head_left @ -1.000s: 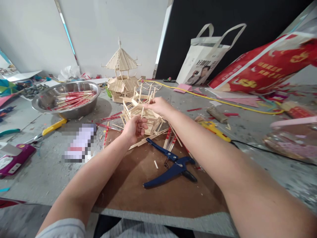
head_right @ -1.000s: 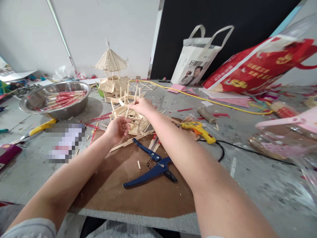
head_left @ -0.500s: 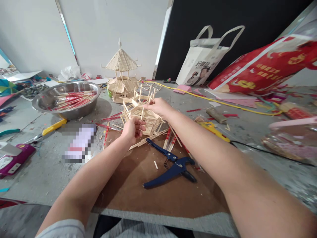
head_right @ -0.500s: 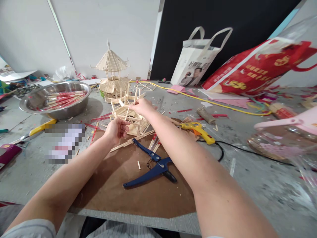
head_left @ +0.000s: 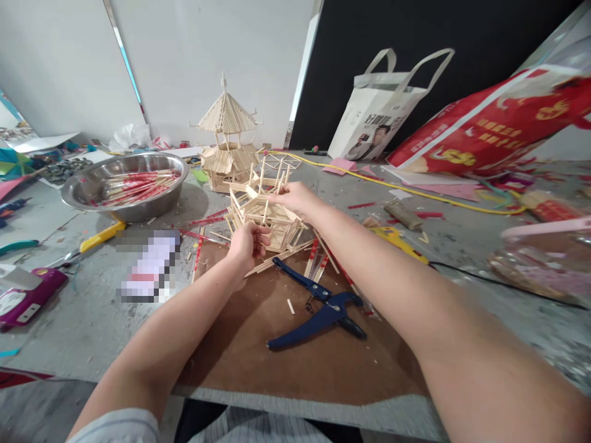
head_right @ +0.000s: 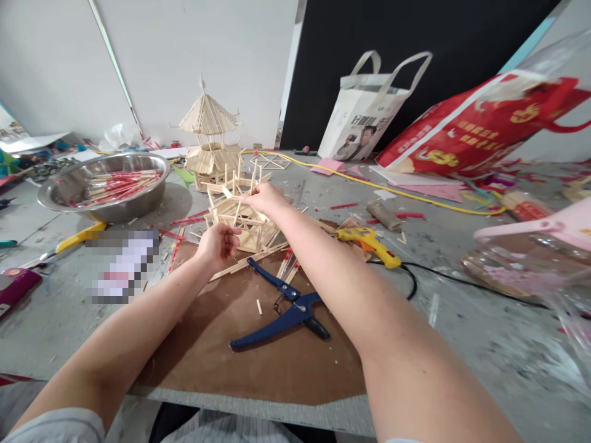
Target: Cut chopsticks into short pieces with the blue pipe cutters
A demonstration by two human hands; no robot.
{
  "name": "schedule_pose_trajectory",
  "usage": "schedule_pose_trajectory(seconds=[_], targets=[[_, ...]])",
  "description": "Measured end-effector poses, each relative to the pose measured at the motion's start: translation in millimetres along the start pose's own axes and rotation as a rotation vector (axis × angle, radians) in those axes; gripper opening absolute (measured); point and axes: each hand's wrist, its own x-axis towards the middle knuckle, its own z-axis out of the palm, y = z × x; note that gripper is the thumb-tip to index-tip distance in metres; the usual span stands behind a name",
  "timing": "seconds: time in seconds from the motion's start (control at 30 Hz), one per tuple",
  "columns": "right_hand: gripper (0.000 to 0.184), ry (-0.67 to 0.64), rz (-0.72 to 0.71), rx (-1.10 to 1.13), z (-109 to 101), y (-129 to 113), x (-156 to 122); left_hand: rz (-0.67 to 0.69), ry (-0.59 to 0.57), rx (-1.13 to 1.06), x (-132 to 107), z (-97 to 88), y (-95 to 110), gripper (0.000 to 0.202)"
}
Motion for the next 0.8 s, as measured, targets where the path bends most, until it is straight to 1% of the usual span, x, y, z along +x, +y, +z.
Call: schedule_pose_trajectory(seconds=[0.1, 0.2, 0.57, 0.7, 0.8], targets=[[0.026, 0.003, 0.001, 0.002, 0.4, 0.6, 0.7, 0.054, -0.046, 0.023, -0.5, -0.1, 1.1, 0.026], [0.026, 0.008, -0.015, 0.001, 0.8, 1.2, 1.0, 0.054, -0.086, 0.018, -0.8, 0.0, 2.4, 0.031], [0.026, 0.009, -0.101, -0.003, 1.8, 4.8, 2.5, 0.069, -0.091, 0.000, -0.2, -1.0, 0.3, 0.025], [0.025, 0.014, -0.083, -0.004, 1.5, 4.3, 2.3, 0.071, -0.108, -0.009, -0.2, -1.3, -0.5, 0.025], [0.024, 0.006, -0.047, -0.012, 1.3, 3.0, 1.2, 0.119, -0.118, -0.005, 0.1, -0.6, -1.5, 0.024]])
